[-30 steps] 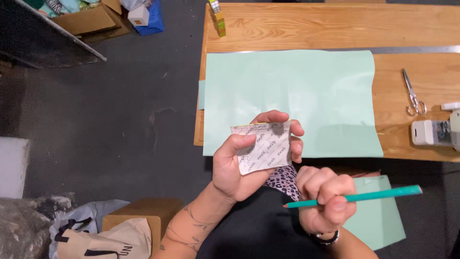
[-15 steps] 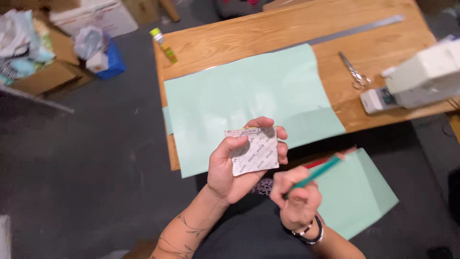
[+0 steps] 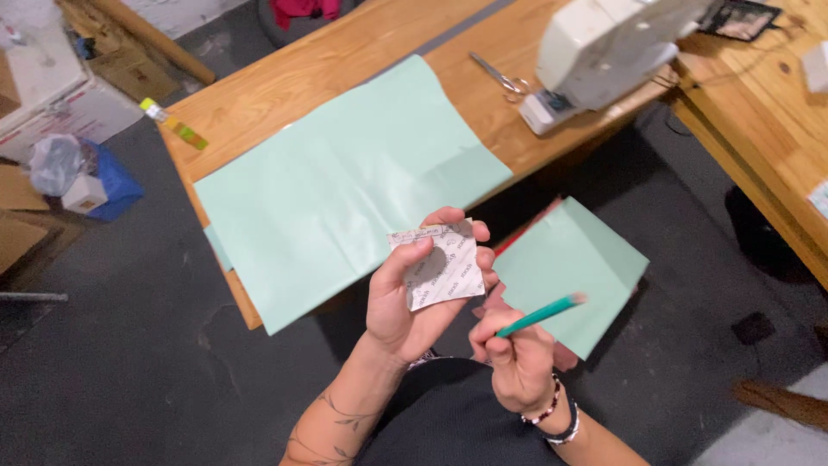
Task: Organizing and arranging light green fabric pieces on a wooden table and marking a small piece with a pencil
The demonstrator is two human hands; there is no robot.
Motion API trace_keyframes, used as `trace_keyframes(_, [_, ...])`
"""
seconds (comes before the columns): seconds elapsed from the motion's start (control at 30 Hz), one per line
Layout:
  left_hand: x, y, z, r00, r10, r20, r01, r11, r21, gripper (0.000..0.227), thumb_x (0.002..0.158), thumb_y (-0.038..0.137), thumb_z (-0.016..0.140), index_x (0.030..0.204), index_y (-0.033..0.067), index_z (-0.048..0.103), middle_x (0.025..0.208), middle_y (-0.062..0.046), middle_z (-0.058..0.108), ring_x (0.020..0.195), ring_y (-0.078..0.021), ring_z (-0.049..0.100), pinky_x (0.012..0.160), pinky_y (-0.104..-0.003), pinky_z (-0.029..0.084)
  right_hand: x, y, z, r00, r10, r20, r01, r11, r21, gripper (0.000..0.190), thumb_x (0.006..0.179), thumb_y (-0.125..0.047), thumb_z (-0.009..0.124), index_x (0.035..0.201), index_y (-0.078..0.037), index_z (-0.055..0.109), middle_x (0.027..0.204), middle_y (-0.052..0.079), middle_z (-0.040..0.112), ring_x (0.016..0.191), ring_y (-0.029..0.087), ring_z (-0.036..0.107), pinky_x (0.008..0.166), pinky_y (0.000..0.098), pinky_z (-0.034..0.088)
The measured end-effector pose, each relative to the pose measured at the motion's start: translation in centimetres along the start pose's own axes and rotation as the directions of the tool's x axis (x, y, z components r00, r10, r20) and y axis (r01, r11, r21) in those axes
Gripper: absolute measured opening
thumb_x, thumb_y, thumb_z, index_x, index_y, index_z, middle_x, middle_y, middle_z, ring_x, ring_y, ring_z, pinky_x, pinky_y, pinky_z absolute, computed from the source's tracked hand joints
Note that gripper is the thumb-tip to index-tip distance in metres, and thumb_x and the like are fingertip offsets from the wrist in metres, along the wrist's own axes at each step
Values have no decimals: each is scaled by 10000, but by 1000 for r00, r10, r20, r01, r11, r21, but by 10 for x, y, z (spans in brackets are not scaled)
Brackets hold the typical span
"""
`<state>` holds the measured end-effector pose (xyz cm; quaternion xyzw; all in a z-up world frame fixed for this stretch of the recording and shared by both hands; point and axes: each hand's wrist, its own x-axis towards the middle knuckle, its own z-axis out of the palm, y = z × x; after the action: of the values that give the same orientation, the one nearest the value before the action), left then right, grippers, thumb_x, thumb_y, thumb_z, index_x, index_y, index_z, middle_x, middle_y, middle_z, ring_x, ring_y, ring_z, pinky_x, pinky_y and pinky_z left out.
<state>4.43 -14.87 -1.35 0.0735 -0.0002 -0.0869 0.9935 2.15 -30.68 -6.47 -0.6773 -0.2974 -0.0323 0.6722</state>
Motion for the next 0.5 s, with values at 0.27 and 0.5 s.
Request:
trace_keyframes(0.27, [-22, -81, 11, 996, -82, -34, 81, 996, -28, 384, 994, 301, 530, 1252, 31, 620, 1176, -234, 592, 958, -332, 602, 900, -460, 490, -91, -21, -55, 970, -87, -228, 22, 962, -271, 441, 994, -350, 362, 766, -44, 582, 650, 76, 556, 505, 164, 444, 514, 293, 355])
trace_keyframes(0.5, [-40, -133, 11, 987, -134, -93, 128, 989, -68, 387, 1012, 315, 520, 1238, 20, 626, 1159, -237, 590, 933, -341, 610, 872, -478, 485, -107, -64, -87, 832, -532, -157, 508, 844, -172, 91, 840, -17, 629, 833, -37, 540, 524, 21, 321, 427, 130, 225, 434, 298, 186])
